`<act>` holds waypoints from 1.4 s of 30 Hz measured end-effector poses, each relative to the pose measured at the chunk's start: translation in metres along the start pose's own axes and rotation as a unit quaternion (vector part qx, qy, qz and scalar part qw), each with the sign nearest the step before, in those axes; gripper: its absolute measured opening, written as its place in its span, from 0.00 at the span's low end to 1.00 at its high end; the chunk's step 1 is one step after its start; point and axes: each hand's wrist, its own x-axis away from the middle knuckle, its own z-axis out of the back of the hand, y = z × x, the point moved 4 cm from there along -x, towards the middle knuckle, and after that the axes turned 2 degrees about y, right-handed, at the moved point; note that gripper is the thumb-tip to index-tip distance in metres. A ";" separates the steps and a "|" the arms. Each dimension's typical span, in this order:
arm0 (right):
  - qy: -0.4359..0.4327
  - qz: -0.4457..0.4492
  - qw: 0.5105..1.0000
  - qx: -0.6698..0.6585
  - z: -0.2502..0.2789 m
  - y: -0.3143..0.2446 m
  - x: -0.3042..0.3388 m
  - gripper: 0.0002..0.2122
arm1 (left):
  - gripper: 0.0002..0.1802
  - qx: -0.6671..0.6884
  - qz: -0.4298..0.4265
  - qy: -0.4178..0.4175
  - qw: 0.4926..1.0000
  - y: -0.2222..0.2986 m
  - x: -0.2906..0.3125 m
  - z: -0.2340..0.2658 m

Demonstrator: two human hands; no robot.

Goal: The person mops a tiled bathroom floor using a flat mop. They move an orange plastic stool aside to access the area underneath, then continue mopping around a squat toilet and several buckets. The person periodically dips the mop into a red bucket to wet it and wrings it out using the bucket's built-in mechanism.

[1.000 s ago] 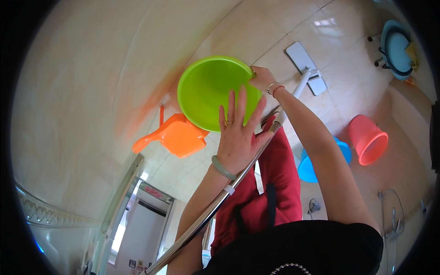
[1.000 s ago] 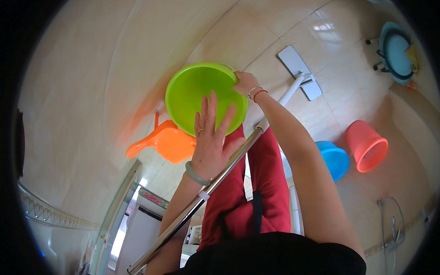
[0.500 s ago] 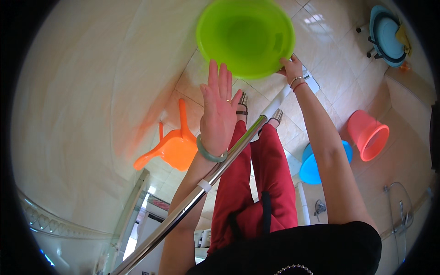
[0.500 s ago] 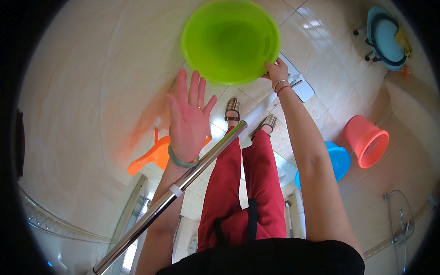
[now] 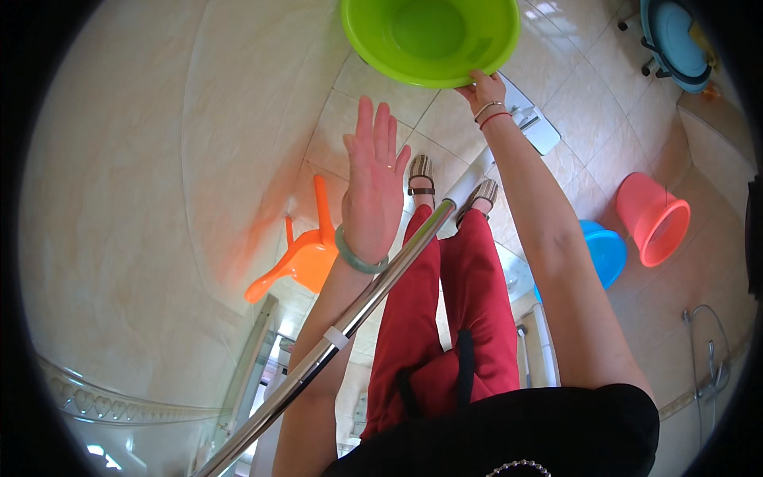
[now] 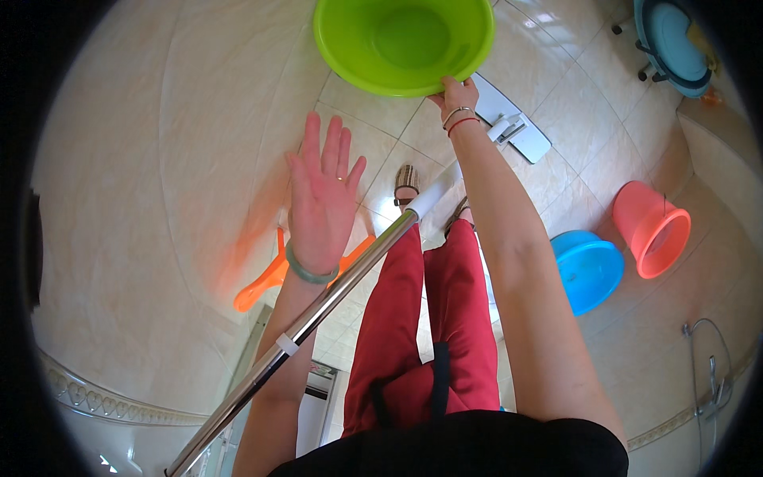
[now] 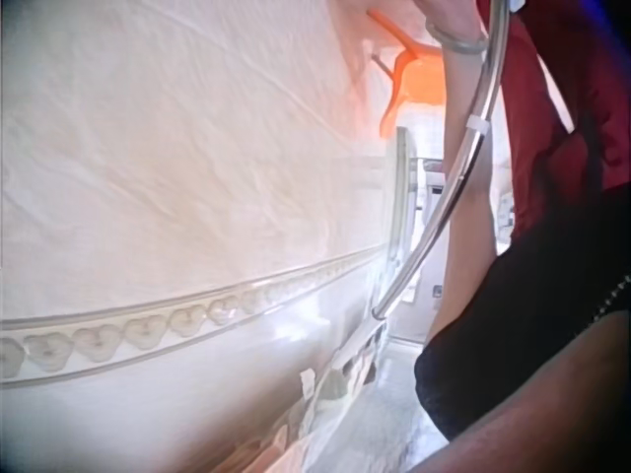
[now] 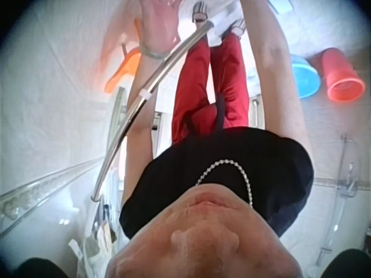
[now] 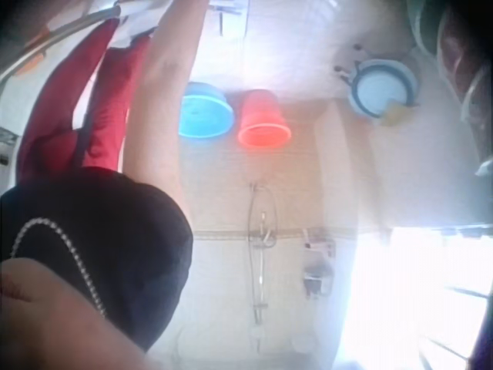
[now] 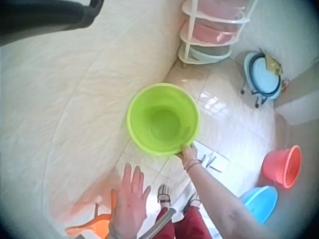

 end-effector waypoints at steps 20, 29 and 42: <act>-0.418 0.346 0.525 0.656 0.018 -0.051 0.336 0.06 | 0.31 -0.036 0.065 0.033 0.997 -0.011 0.066 -0.012; -0.255 0.363 0.640 0.628 0.042 -0.071 0.351 0.12 | 0.26 -0.041 -0.079 -0.039 0.995 0.035 0.224 0.007; -0.296 0.398 0.686 0.533 0.050 -0.101 0.357 0.09 | 0.20 -0.131 -0.352 -0.091 0.922 0.087 0.254 -0.109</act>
